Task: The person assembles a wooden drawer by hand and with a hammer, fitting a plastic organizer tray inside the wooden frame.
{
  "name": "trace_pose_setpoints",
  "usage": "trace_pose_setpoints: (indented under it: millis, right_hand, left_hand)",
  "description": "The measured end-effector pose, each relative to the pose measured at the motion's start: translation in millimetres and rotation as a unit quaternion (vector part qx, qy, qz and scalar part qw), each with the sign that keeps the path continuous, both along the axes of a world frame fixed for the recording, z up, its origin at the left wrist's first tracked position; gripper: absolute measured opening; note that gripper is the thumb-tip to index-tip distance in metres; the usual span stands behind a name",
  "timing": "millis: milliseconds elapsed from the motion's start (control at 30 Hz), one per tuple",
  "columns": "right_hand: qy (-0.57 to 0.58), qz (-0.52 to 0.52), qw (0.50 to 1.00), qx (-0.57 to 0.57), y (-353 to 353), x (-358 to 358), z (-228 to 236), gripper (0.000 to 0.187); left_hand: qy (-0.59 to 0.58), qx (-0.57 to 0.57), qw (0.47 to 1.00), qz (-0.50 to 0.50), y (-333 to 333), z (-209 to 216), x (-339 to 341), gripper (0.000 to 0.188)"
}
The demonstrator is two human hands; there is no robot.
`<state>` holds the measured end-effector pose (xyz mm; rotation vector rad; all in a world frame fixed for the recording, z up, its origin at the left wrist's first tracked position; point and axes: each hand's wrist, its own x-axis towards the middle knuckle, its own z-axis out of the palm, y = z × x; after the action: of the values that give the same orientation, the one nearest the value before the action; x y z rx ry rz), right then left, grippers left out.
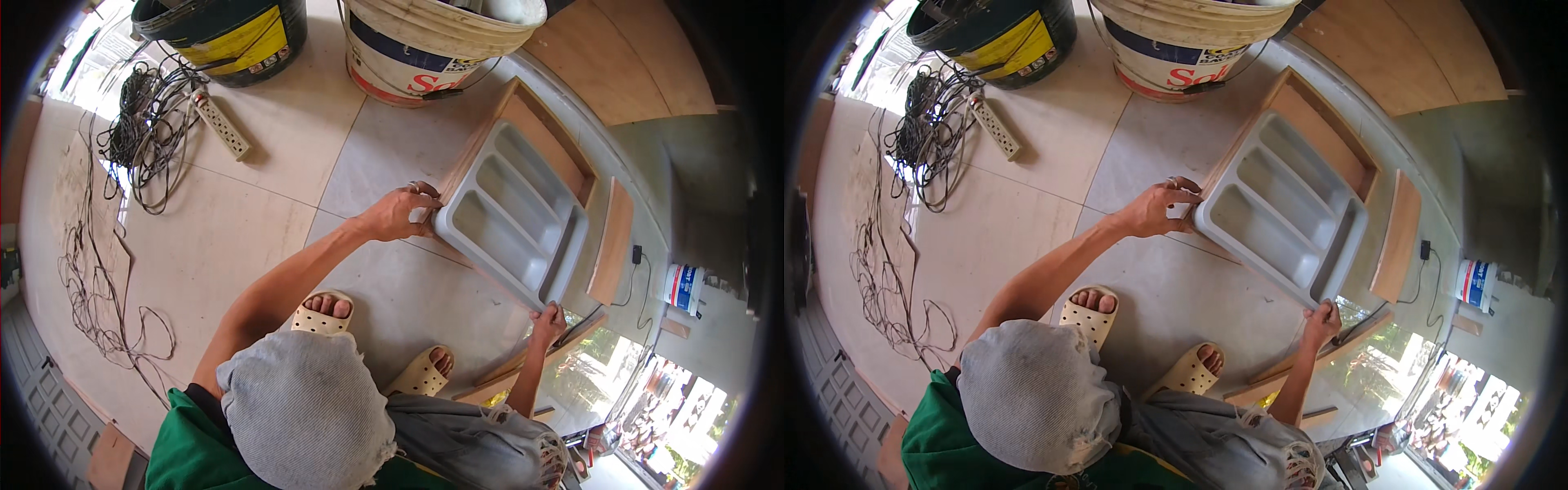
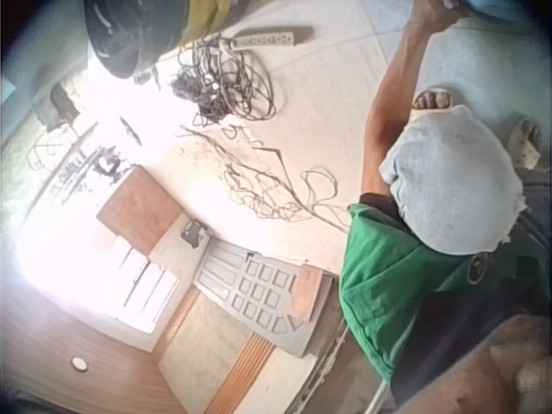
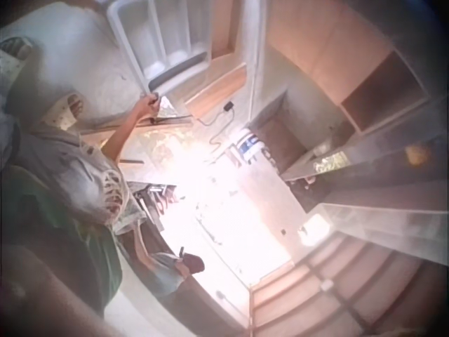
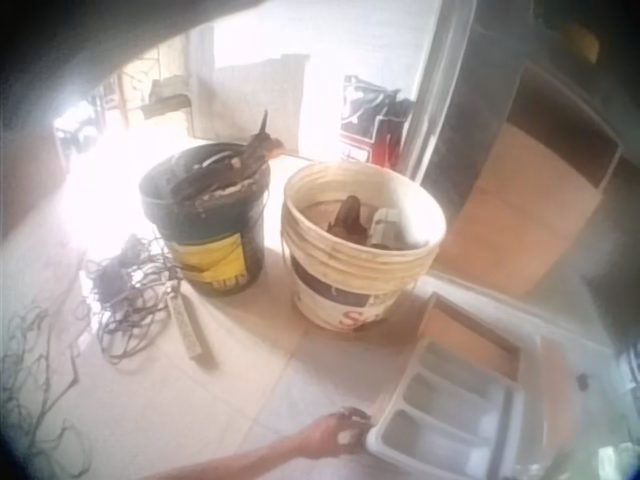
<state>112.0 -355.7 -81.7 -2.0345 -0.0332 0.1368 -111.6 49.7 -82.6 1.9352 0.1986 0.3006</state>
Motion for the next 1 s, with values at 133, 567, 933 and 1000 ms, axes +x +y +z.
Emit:
trace_pose_setpoints:
  millis: [133,567,933,1000]
  right_hand:
    - [0.001,-0.003,1.000,0.013,1.7,-0.8,0.3,0.019]
    - [0.000,-0.001,1.000,-0.004,-1.7,0.6,0.3,0.020]
    - [0.013,-0.004,1.000,0.021,-2.5,1.4,-0.1,0.020]
    - [0.015,-0.005,1.000,0.023,-0.8,0.1,1.2,0.020]
  left_hand:
    - [0.006,0.004,1.000,0.002,-0.6,-2.1,1.2,0.057]
    - [-0.005,0.002,1.000,0.026,-5.3,-2.7,-0.3,0.054]
    - [-0.002,-0.008,1.000,0.021,-5.1,1.0,-1.0,0.057]
    - [-0.002,-0.004,1.000,0.027,-6.1,2.1,-1.2,0.058]
